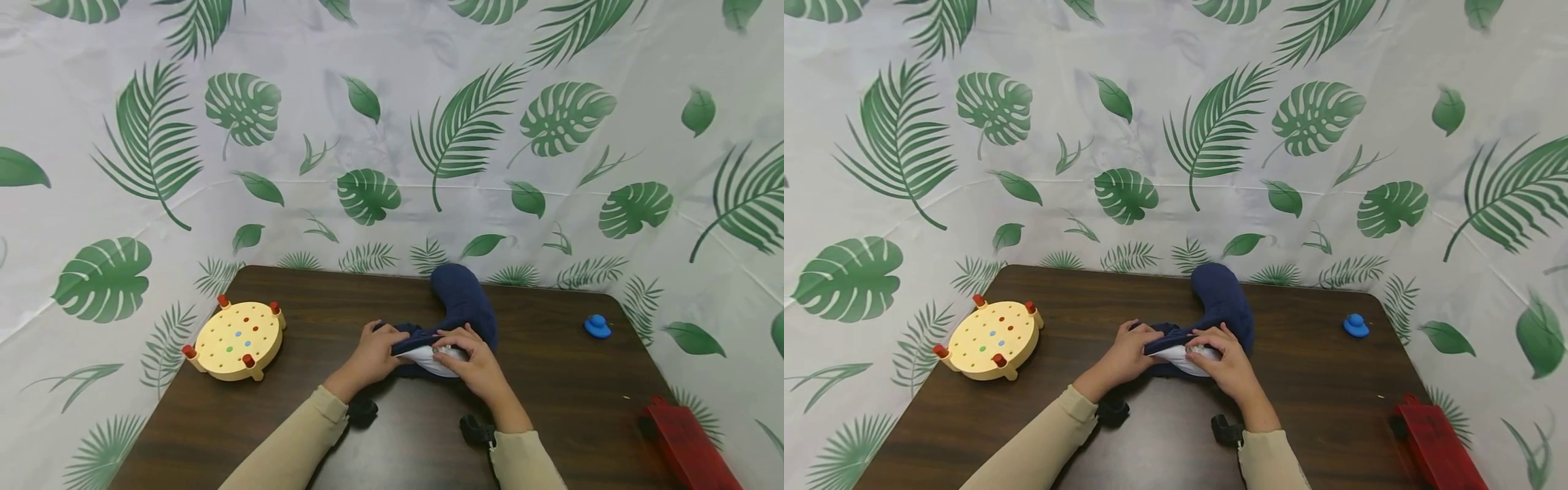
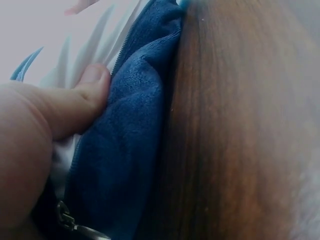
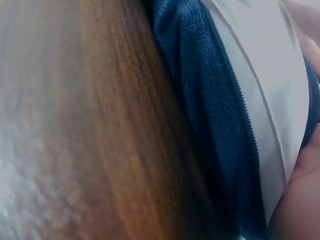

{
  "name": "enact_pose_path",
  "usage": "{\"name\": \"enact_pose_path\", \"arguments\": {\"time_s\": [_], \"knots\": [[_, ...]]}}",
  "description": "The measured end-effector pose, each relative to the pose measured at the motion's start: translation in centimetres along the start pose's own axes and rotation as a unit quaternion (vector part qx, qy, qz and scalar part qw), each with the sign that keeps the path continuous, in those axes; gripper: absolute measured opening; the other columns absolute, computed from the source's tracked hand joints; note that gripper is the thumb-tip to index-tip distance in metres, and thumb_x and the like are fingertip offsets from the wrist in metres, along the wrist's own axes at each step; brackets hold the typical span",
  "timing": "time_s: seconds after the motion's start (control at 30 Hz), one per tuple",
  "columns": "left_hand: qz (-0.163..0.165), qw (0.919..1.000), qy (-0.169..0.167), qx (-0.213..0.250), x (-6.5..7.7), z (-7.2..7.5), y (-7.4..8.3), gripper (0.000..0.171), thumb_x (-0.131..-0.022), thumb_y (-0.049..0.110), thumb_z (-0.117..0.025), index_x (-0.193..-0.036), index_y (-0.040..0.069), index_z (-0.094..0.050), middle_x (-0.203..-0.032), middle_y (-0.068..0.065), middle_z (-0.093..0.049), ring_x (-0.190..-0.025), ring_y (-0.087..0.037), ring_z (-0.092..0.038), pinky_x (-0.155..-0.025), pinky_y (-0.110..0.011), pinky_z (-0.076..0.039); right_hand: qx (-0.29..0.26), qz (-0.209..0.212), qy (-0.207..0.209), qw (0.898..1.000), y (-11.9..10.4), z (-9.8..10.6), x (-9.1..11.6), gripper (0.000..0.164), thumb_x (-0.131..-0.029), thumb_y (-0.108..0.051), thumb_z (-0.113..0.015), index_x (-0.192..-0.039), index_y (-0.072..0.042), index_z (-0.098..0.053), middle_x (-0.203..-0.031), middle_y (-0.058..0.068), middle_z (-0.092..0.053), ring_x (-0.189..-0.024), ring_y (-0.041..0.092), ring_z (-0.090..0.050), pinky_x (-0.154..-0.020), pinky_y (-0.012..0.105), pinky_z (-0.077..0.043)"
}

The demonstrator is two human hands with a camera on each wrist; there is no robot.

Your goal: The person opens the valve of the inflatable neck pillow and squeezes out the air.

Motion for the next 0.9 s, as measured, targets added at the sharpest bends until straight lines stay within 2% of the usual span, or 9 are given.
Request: {"name": "enact_pose_path", "arguments": {"time_s": [0.17, 0.5, 0.57, 0.67, 0.77, 0.83, 0.9], "knots": [[0.003, 1.0000, -0.002, 0.004, -0.08, -0.03, -0.04, 0.044, -0.096, 0.027, -0.084, -0.137, 0.011, -0.076, -0.124, -0.009, -0.080, -0.119, -0.027, -0.070, -0.123, -0.066, -0.032, -0.012, -0.001, 0.001, 1.000, 0.01, -0.02, -0.10, 0.017, -0.099, -0.013, -0.080, -0.108, -0.027, -0.082, -0.120, 0.000, -0.080, -0.132, 0.033, -0.070, -0.131, 0.072, -0.013], [0.005, 0.9999, 0.002, 0.016, -0.12, 0.04, -0.05, 0.048, -0.092, 0.031, -0.088, -0.135, 0.012, -0.075, -0.128, -0.009, -0.079, -0.124, -0.029, -0.067, -0.122, -0.069, -0.032, -0.027, -0.029, 0.004, 0.999, 0.03, -0.24, -0.19, 0.013, -0.102, -0.015, -0.077, -0.102, -0.026, -0.083, -0.116, 0.000, -0.081, -0.131, 0.035, -0.070, -0.133, 0.070, -0.010], [0.007, 0.9999, -0.003, 0.015, -0.25, -0.02, -0.03, 0.048, -0.091, 0.034, -0.088, -0.132, 0.013, -0.074, -0.132, -0.008, -0.076, -0.129, -0.031, -0.064, -0.122, -0.071, -0.030, -0.030, -0.032, 0.003, 0.999, 0.10, -0.26, -0.16, 0.014, -0.103, -0.014, -0.076, -0.101, -0.026, -0.083, -0.115, 0.001, -0.081, -0.131, 0.036, -0.070, -0.133, 0.070, -0.009], [0.011, 0.9995, -0.014, 0.028, -0.40, -0.20, -0.11, 0.046, -0.089, 0.035, -0.089, -0.128, 0.016, -0.072, -0.147, -0.009, -0.066, -0.141, -0.036, -0.054, -0.121, -0.074, -0.026, -0.033, -0.037, -0.001, 0.999, 0.25, -0.32, -0.09, 0.014, -0.103, -0.014, -0.075, -0.099, -0.026, -0.082, -0.118, 0.002, -0.081, -0.131, 0.036, -0.070, -0.133, 0.069, -0.009], [0.011, 0.9975, -0.013, 0.069, -0.43, -0.75, -0.62, 0.044, -0.087, 0.034, -0.090, -0.124, 0.019, -0.071, -0.165, -0.011, -0.051, -0.156, -0.043, -0.038, -0.119, -0.079, -0.019, -0.037, -0.038, -0.006, 0.999, 0.42, -0.34, 0.02, 0.015, -0.103, -0.013, -0.075, -0.100, -0.026, -0.082, -0.121, 0.003, -0.081, -0.132, 0.036, -0.070, -0.133, 0.068, -0.010], [0.015, 0.9956, -0.025, 0.089, -0.40, -0.87, -0.72, 0.045, -0.087, 0.034, -0.091, -0.125, 0.019, -0.071, -0.173, -0.012, -0.042, -0.162, -0.046, -0.029, -0.119, -0.081, -0.015, -0.038, -0.035, -0.015, 0.999, 0.49, -0.36, 0.08, 0.014, -0.101, -0.013, -0.078, -0.102, -0.026, -0.082, -0.122, 0.003, -0.080, -0.133, 0.036, -0.069, -0.133, 0.069, -0.009], [0.019, 0.9953, -0.037, 0.087, -0.35, -0.86, -0.76, 0.053, -0.085, 0.038, -0.094, -0.128, 0.021, -0.069, -0.175, -0.010, -0.040, -0.164, -0.045, -0.026, -0.119, -0.082, -0.015, -0.036, -0.032, -0.025, 0.999, 0.51, -0.39, 0.12, 0.015, -0.096, -0.013, -0.083, -0.103, -0.026, -0.081, -0.123, 0.003, -0.080, -0.134, 0.036, -0.069, -0.133, 0.070, -0.009]]}}
Point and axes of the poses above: each hand's wrist, its own x-axis away from the middle knuckle, its own z-axis out of the back of the hand, y = z × x, the point moved 5 cm from there along -x, towards the middle knuckle
